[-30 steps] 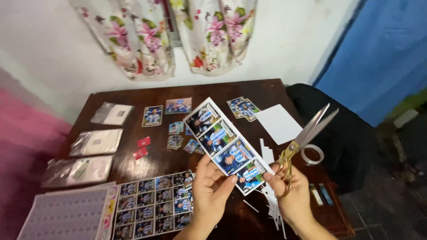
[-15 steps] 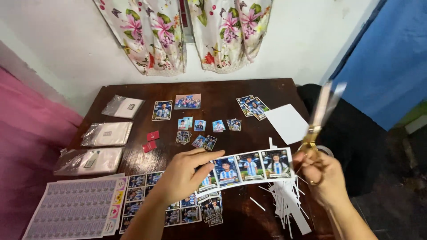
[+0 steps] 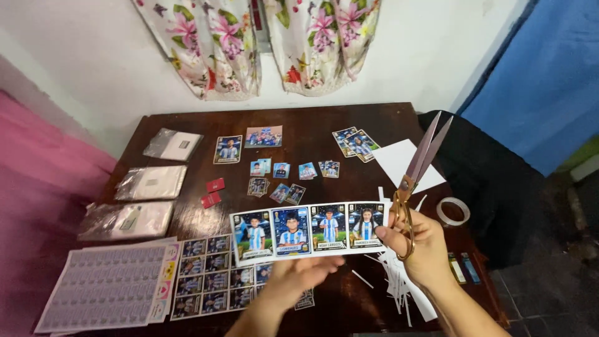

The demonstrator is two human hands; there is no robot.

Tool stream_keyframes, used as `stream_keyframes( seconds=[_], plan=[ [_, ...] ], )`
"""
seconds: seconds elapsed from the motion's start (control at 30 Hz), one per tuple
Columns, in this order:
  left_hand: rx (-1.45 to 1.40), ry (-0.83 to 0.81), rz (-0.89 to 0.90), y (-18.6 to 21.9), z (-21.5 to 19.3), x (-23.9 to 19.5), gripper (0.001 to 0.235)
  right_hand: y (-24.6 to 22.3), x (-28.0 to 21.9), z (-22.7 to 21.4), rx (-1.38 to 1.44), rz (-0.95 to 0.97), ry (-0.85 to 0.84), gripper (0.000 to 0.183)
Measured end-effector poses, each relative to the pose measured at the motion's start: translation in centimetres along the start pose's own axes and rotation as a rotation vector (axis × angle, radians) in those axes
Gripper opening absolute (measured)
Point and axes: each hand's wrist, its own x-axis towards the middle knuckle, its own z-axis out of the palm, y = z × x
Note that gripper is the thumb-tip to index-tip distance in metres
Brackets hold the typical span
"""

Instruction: The person is using scissors to cut out individual cards from a printed sheet of collectible player cards.

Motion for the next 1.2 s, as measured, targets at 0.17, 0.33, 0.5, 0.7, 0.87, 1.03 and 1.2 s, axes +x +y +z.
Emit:
stream_keyframes(
  seconds=[0.17,0.33,0.5,0.7,0.87,1.03,1.2],
  plan=[
    [0.004,0.440,0.068,-1.1,2.3,1.8,0.023,2.5,0.1,-2.4,-0.225,0.019,-0.003,0.012],
    [-0.044,0.605,0.234,2.1,2.9,2.6,0.027,6.6,-4.9,-6.5,-0.543,-0.112,-0.280,0.051],
    [-0.153,0.615,0.297,2.0,4.5,3.4,0.031,9.1,-6.6,-6.1,-0.520,-0.122,-0.566,0.077],
    [-0.161,0.577,0.245,1.7,6.0,4.2,0.030,3.3,-5.1,-1.3,-0.414,0.023,-0.511,0.081],
    [-0.198,0.595,0.199,1.8,5.9,4.0,0.034,4.1,-5.0,-1.3,-0.395,0.057,-0.502,0.077],
    [-0.185,0.609,0.189,1.2,5.0,3.8,0.033,4.5,-4.6,-0.7,-0.364,0.051,-0.526,0.071],
    [-0.181,0.619,0.178,1.7,4.8,3.4,0.032,4.8,-4.4,-0.3,-0.353,0.041,-0.541,0.069]
  ],
)
